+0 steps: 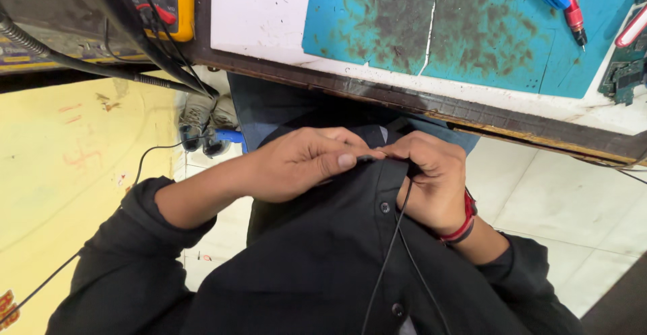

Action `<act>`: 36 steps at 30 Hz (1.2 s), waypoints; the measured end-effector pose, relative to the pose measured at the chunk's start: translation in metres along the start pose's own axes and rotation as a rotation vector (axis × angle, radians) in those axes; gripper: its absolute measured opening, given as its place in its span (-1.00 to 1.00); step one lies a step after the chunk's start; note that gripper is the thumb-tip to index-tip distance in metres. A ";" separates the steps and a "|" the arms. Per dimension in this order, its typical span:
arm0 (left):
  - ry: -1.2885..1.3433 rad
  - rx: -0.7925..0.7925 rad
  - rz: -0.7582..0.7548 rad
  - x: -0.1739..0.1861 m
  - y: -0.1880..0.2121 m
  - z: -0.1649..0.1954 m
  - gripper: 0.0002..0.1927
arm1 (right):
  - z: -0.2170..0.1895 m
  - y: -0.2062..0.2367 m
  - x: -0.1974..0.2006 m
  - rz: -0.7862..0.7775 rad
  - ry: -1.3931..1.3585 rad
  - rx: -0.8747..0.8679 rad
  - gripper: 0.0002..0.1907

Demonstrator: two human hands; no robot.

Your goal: The person works on a disassembled smartphone at a repair bench. They wipe the phone frame with a cloth, pry at the frame edges with a small tool, scrape the frame, and use a blue pry tool to work around the screen assembly, turning the phone over as they go.

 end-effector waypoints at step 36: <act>0.890 -0.340 0.144 0.010 -0.069 0.029 -0.13 | -0.008 0.004 0.056 -0.134 -0.211 0.058 -0.57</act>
Point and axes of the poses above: each hand's wrist, its own y-axis away from the middle knuckle, its own x-axis out of the back of the hand, z = x × y, the point moved 5 cm from there along -y, towards the middle knuckle, and after that the axes turned 6 degrees about -y, right-handed, at the moved point
